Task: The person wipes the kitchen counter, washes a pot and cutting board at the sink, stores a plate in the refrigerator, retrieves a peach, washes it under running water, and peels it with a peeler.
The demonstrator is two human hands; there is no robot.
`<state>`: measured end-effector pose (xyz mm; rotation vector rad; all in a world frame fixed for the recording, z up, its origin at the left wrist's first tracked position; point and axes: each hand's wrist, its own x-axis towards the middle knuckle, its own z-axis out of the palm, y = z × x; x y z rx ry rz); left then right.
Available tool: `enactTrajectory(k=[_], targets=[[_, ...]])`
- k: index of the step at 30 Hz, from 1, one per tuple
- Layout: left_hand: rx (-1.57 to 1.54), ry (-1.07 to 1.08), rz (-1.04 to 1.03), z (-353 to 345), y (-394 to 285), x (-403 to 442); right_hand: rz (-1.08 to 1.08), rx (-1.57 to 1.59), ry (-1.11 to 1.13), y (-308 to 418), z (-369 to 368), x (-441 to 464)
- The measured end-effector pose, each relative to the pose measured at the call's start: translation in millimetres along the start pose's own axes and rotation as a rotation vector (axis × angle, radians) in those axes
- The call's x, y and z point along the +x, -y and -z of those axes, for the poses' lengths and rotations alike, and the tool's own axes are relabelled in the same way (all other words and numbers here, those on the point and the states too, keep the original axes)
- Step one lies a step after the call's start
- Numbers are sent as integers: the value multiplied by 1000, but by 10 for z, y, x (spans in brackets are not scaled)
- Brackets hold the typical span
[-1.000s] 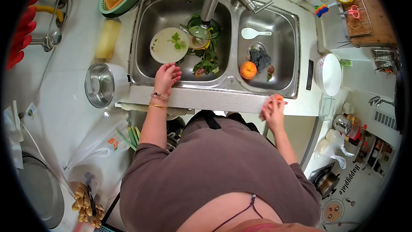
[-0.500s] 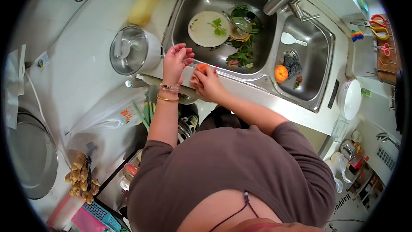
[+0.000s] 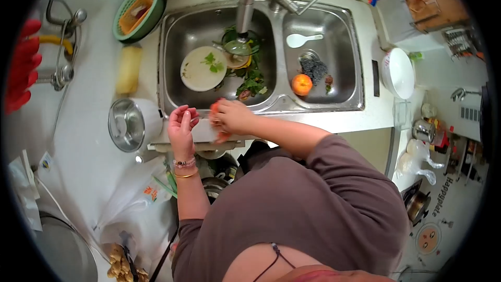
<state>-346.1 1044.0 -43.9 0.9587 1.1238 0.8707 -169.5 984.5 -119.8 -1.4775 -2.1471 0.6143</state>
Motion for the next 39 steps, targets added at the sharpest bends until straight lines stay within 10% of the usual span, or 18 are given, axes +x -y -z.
enactTrajectory(k=[10,16,20,30,36,39], targets=[[252,499,223,-1435,473,342,-656,-389,-58,-843,1345,-2505],[779,718,-78,-2514,891,368,-749,-620,187,-1338,2154,-3220],[1049,733,-304,-3181,1379,473,-622,-482,-215,-1135,2343,-3326],[1581,652,179,-3687,1871,603,-780,-218,285,-1011,2561,-3588],[1381,728,17,-3591,1803,423,-706,-124,446,-1391,2892,-3008],[990,663,11,-3356,1307,415,-466,-372,148,-1557,3125,-2301]])
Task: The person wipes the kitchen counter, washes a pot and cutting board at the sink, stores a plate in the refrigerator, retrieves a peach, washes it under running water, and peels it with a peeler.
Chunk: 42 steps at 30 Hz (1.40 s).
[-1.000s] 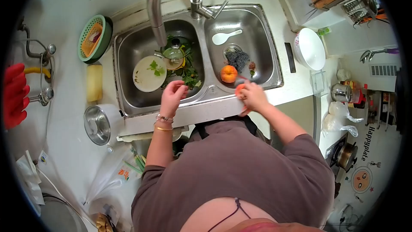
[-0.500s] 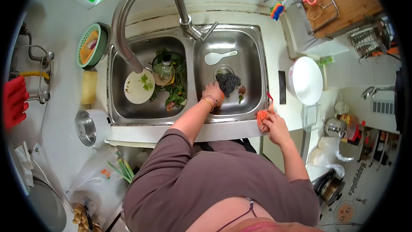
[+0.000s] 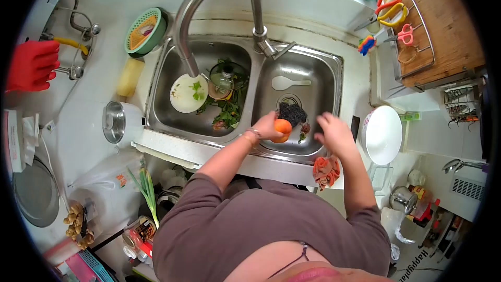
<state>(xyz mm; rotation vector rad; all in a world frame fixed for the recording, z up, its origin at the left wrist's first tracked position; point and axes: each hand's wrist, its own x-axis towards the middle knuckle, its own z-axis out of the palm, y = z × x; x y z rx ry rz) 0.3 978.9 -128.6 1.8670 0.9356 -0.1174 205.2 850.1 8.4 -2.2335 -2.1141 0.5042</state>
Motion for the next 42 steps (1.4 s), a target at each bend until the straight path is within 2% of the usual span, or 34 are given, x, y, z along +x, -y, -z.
enactTrajectory(k=[1,3,6,9,11,12,16,18,19,20,21,22,23,26,28,30,31,33,34,35,36,38,39,40,41,42], targets=[[-238,3,10,222,-20,-163,50,-25,-155,25,27,228],[-912,58,-67,564,142,-370,102,-11,-245,129,185,738],[-1404,69,-76,1184,358,-688,94,-106,-386,240,273,1516],[-1735,7,-70,1573,724,-757,15,-454,-447,94,17,2076],[-1857,7,-109,1759,846,-767,-376,-196,270,289,317,2211],[-1864,-18,-91,1813,923,-748,-397,-145,281,343,326,2217],[-1809,-29,-69,1942,1067,-538,-452,-448,-211,680,76,2165],[-1731,-8,-71,2005,906,-502,-345,-98,-198,1234,148,2180],[-1743,38,-75,2018,882,-433,-73,163,-470,1531,10,2135],[-1753,83,-78,2020,890,-350,74,550,-540,1768,-232,2254],[-1763,123,-78,1997,908,-263,136,746,-659,1990,-660,2423],[-1601,-65,-139,1921,935,-172,14,635,-714,2335,-715,2383],[-1592,-53,-189,1923,930,-179,-108,526,-762,2548,-711,2355],[-1537,-116,-121,2090,803,-397,-134,1066,-502,2444,-730,2585],[-1488,-87,-52,2166,718,-579,-173,1425,-117,2341,-634,2742],[-1573,132,-159,2151,912,-548,-199,1699,266,2179,-610,2931],[-1611,239,-218,2178,923,-549,-173,1701,170,2204,-606,2928],[-1745,-19,-270,2106,835,-496,-119,1698,-18,2330,-637,2887],[-1787,-121,-284,2106,815,-454,78,1415,-279,2403,-769,2863],[-1829,-224,-294,2089,770,-425,-52,1437,-389,2510,-812,2848],[-1773,-372,-286,2048,709,-398,-127,1292,-556,2596,-869,2783],[-1278,-730,-185,1935,901,-259,-207,1039,-925,2972,-661,2480],[-1011,-877,-133,1862,1008,-189,-160,949,-909,2928,-714,2464],[-1176,-813,-183,1890,810,-312,-110,855,-899,2823,-770,2482],[-1199,-748,-175,1902,771,-323,-59,761,-888,2752,-688,2477],[-1217,-684,-162,1917,780,-351,-177,1119,-701,2674,-579,2496]])
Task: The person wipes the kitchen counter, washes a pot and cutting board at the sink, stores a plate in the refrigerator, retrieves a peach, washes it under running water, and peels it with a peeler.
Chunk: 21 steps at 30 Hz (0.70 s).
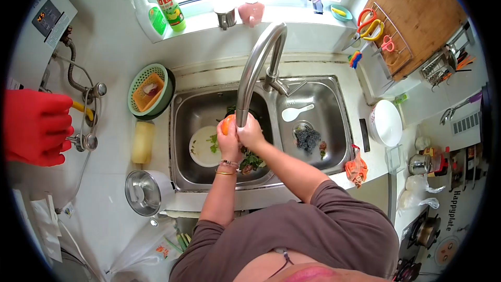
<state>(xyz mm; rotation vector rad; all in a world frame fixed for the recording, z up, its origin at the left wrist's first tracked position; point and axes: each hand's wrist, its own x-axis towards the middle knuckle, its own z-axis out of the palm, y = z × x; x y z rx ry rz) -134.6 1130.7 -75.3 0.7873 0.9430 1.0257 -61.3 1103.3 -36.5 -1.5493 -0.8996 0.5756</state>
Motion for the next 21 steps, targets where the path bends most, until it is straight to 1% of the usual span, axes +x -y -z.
enactTrajectory(k=[1,2,3,4,5,7,8,9,10,11,12,14,15,17,18,19,21], targets=[[-4,39,50,37,-49,-19,-21,37,160,-239,29,142],[-51,213,247,7,-315,-132,-267,244,364,-248,110,299],[-137,313,329,48,-301,-102,-508,454,565,-256,199,442],[-225,413,410,69,-294,-74,-583,571,660,-147,302,494],[-314,512,491,71,-286,-53,-514,574,569,-222,281,481],[-365,334,385,-27,-187,-32,-383,570,392,-479,117,372],[-408,244,340,-43,-95,3,-192,478,154,-453,-19,239],[-451,155,294,-54,30,39,-220,363,43,-445,-44,132],[-335,128,78,-48,216,97,-9,84,-111,-315,-60,-20],[-355,109,69,68,472,246,200,-196,-263,-229,-68,-119],[-370,93,66,247,759,418,154,-153,-263,-254,-60,-138],[54,-151,23,-182,192,-76,62,-65,-268,-365,-29,-162],[102,-56,79,-252,2,-198,-64,-33,-139,-452,53,-43],[205,116,199,-185,-157,-315,-511,467,237,-383,272,166],[172,240,290,-60,-125,-251,-608,623,378,-482,349,250],[104,337,406,7,-166,-246,-636,609,536,-431,465,310],[-48,531,625,64,-306,-257,-574,435,719,-479,519,370]])
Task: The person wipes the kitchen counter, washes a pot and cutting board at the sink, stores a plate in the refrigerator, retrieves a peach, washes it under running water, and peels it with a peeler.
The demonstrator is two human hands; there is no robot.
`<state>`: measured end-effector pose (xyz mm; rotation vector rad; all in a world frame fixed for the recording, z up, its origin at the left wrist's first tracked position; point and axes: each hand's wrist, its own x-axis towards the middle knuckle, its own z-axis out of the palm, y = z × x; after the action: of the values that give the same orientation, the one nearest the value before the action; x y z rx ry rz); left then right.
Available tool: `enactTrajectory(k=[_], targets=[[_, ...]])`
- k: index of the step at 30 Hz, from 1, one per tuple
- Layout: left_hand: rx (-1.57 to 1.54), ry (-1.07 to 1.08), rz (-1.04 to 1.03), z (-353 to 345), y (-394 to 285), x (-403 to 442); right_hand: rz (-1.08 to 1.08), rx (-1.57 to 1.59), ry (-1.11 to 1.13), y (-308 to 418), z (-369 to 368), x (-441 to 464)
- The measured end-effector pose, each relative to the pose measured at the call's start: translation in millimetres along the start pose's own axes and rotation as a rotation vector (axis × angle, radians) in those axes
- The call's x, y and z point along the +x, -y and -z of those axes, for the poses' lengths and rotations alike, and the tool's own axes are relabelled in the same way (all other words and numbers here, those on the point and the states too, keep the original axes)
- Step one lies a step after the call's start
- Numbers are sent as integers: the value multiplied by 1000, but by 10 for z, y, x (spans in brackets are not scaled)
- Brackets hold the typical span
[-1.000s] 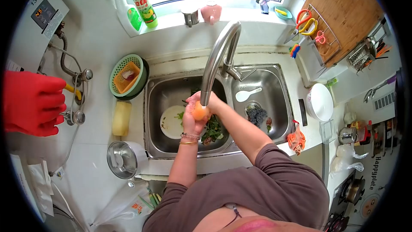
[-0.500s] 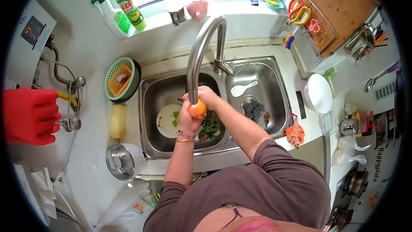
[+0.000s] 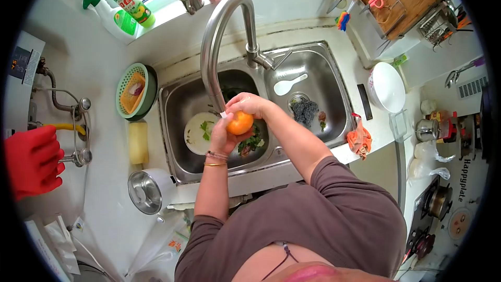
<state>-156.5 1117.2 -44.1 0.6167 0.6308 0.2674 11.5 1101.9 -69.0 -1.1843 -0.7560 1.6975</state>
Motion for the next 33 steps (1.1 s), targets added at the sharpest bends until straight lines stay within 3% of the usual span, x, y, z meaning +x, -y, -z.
enactTrajectory(k=[3,6,8,10,12,14,17,20,21,25,29,32,33], targets=[[-147,64,76,12,-31,-4,0,-365,71,253,-124,-92],[-343,-35,-16,70,51,155,190,-657,-208,228,-227,112],[-423,-122,-115,70,-12,249,237,-688,-430,293,-476,-25],[-493,-11,-279,379,67,481,376,-808,-736,205,-771,-112],[-484,10,-413,350,115,535,819,-900,-932,-143,-798,-34],[-468,-8,-413,296,140,506,821,-857,-997,-303,-813,-38],[-208,-239,-452,160,194,336,679,-559,-669,-313,-541,-26],[-138,-239,-425,113,169,242,172,103,-191,-201,-265,68],[-109,-243,-433,72,193,208,40,142,-193,-173,-223,90],[-343,-239,-383,51,132,308,530,-396,-672,-194,-598,-55],[-539,-3,-371,120,10,392,900,-775,-712,-313,-663,-193],[-535,-208,-203,-53,34,300,795,-777,-677,-183,-593,-294],[-548,-110,-187,99,154,341,722,-595,-666,-110,-543,-254]])
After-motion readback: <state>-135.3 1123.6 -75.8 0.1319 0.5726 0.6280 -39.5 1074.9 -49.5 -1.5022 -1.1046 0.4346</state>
